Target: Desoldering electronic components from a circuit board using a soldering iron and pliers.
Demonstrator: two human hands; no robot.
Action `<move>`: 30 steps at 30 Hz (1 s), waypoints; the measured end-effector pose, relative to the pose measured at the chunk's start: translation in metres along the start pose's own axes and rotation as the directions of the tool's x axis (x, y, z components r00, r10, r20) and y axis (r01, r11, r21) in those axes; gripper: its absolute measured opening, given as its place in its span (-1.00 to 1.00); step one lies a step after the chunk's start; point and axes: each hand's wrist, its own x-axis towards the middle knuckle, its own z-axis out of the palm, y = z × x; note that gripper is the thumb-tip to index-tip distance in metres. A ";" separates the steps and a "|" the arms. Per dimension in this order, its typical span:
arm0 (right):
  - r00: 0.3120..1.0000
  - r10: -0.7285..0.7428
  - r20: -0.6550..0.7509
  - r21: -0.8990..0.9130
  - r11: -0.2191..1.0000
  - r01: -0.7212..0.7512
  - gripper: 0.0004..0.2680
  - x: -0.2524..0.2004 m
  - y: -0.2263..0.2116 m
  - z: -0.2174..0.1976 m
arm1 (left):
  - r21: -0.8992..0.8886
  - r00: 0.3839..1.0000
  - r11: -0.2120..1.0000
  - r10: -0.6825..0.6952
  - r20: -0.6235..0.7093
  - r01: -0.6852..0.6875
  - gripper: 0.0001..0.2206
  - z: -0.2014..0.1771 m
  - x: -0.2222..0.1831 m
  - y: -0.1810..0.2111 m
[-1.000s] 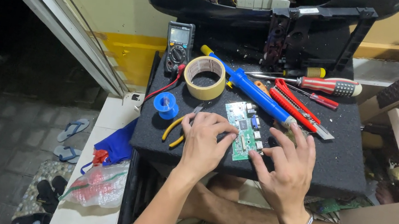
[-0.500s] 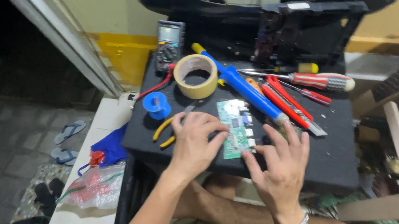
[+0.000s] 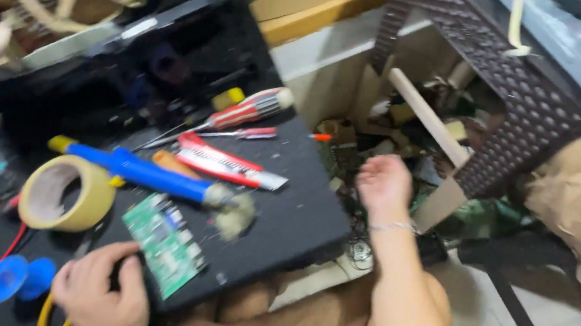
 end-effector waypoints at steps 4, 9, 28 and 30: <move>0.992 0.037 -0.120 -0.288 0.955 -0.070 -0.75 0.079 0.046 -0.037 | 0.033 0.994 0.993 -0.110 0.020 0.109 -0.82 0.021 -0.012 -0.021; 0.961 0.267 -0.069 -0.562 0.786 -0.259 -0.46 0.131 0.073 -0.020 | -0.012 0.987 0.989 -0.151 -0.049 0.150 -0.77 0.036 -0.018 -0.033; 0.774 -0.120 0.622 -0.725 0.284 0.627 -0.83 0.179 0.065 -0.035 | -0.292 0.982 0.941 -0.187 -0.024 0.173 -0.91 -0.018 0.023 0.027; 0.708 -0.216 0.673 -0.674 0.215 0.706 -0.83 0.173 0.047 -0.045 | -0.314 0.978 0.927 -0.205 0.041 0.207 -0.95 -0.020 0.021 0.024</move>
